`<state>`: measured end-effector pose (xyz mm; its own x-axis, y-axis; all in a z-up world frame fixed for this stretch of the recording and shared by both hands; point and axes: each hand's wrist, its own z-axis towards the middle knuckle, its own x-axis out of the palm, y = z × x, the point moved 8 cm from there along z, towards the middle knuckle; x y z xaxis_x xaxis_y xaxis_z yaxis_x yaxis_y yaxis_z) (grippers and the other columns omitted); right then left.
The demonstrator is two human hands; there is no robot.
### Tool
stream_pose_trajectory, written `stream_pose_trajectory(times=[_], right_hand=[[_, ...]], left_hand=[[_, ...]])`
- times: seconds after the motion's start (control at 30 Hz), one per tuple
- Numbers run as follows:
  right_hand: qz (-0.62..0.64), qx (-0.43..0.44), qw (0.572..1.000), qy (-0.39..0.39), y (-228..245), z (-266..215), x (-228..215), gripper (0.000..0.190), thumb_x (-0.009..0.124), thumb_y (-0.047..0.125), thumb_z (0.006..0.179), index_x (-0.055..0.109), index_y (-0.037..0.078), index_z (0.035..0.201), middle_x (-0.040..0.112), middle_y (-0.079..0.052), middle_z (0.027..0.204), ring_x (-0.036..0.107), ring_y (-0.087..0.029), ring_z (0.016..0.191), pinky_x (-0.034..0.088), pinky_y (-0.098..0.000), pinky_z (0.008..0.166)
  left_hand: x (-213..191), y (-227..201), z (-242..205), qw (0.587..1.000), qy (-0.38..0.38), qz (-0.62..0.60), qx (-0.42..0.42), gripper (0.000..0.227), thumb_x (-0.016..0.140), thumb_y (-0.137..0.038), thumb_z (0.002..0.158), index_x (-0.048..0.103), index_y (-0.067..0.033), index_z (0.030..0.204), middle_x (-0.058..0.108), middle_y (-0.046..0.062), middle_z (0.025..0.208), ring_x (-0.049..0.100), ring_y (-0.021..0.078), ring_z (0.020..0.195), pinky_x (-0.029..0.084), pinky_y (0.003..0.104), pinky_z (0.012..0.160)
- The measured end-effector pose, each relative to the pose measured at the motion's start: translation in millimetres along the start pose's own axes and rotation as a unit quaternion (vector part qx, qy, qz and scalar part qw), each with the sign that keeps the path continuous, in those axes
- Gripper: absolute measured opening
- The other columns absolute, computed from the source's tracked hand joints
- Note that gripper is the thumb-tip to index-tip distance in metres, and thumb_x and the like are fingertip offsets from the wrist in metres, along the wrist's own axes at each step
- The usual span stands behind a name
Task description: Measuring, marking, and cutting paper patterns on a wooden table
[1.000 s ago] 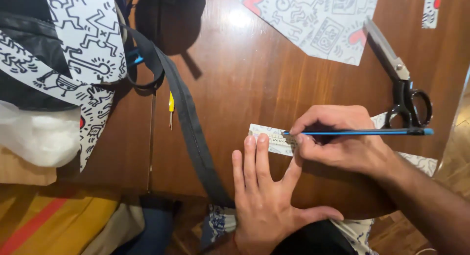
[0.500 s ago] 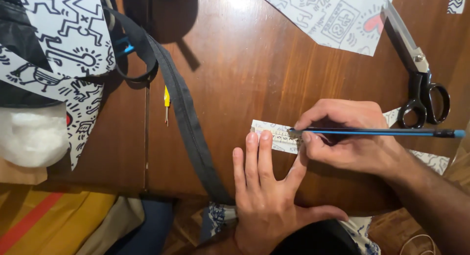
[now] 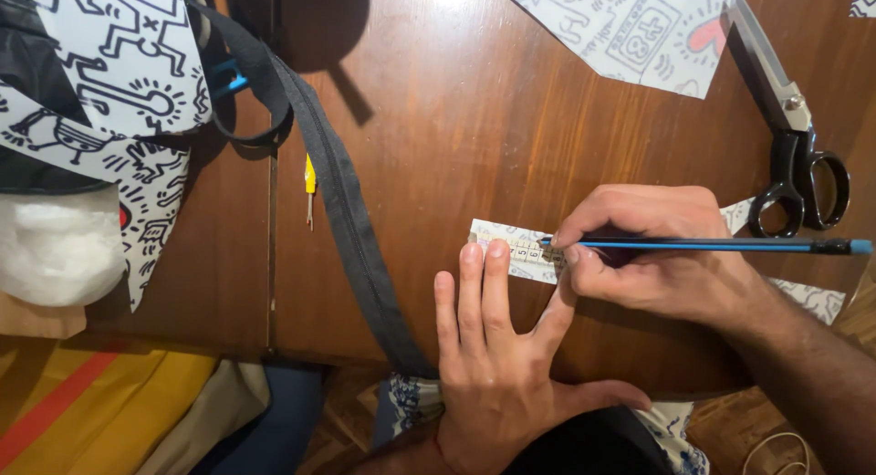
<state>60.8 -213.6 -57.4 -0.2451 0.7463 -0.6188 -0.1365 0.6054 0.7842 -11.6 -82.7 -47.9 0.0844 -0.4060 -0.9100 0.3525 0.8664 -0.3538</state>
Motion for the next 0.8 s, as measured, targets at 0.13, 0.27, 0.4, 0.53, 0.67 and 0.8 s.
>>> stream_pose_trajectory(times=[0.13,0.27,0.4,0.53,0.67,0.8], right_hand=[[-0.01,-0.012,1.0,0.003,1.4,0.3,0.4,0.012,0.065,0.006,0.081,0.071,0.016,0.08,0.071,0.008,0.072,0.062,-0.004,0.058,0.048,-0.0183,0.058],[0.01,-0.027,1.0,0.0,7.4,1.7,-1.5,0.011,0.067,0.005,0.085,0.071,0.013,0.08,0.07,0.006,0.071,0.062,-0.004,0.059,0.048,-0.0181,0.057],[0.01,-0.026,1.0,0.0,6.9,1.1,-1.8,0.01,0.067,0.005,0.085,0.07,0.014,0.082,0.07,0.006,0.071,0.061,-0.004,0.058,0.048,-0.0179,0.058],[0.016,-0.02,1.0,-0.005,5.1,0.5,-1.7,0.008,0.068,0.006,0.085,0.071,0.013,0.081,0.071,0.005,0.073,0.061,-0.005,0.058,0.048,-0.0186,0.057],[0.011,-0.016,1.0,-0.012,3.2,-0.4,-0.7,0.008,0.068,0.005,0.083,0.072,0.012,0.084,0.073,0.003,0.076,0.065,-0.006,0.062,0.051,-0.0185,0.06],[0.016,-0.015,1.0,-0.009,1.3,-2.4,0.0,0.003,0.072,0.01,0.087,0.074,0.011,0.088,0.074,0.002,0.079,0.065,-0.006,0.061,0.05,-0.0189,0.058]], left_hand=[[1.5,0.6,-0.9,1.0,0.012,0.003,0.004,0.099,0.02,-0.093,0.077,0.061,-0.0317,0.143,0.053,0.026,0.147,0.053,0.04,0.14,0.044,0.057,0.116],[0.4,-0.1,-0.2,1.0,0.006,0.004,0.003,0.099,0.019,-0.092,0.077,0.061,-0.0314,0.143,0.054,0.027,0.146,0.055,0.0398,0.139,0.044,0.057,0.116],[0.6,-1.0,0.5,1.0,0.011,0.011,0.008,0.099,0.018,-0.092,0.078,0.061,-0.0306,0.144,0.053,0.028,0.147,0.053,0.0399,0.14,0.043,0.057,0.117],[-0.3,-0.4,0.6,1.0,0.007,0.004,0.006,0.098,0.018,-0.09,0.078,0.064,-0.0311,0.141,0.054,0.026,0.145,0.054,0.0403,0.139,0.044,0.057,0.116],[0.2,-0.4,-0.3,1.0,0.007,0.002,0.01,0.098,0.02,-0.091,0.078,0.063,-0.0306,0.142,0.053,0.027,0.146,0.053,0.0403,0.14,0.044,0.057,0.116],[0.4,0.2,-0.8,1.0,0.008,-0.002,0.006,0.098,0.02,-0.091,0.078,0.063,-0.0294,0.141,0.053,0.027,0.146,0.054,0.0407,0.139,0.044,0.056,0.116]])
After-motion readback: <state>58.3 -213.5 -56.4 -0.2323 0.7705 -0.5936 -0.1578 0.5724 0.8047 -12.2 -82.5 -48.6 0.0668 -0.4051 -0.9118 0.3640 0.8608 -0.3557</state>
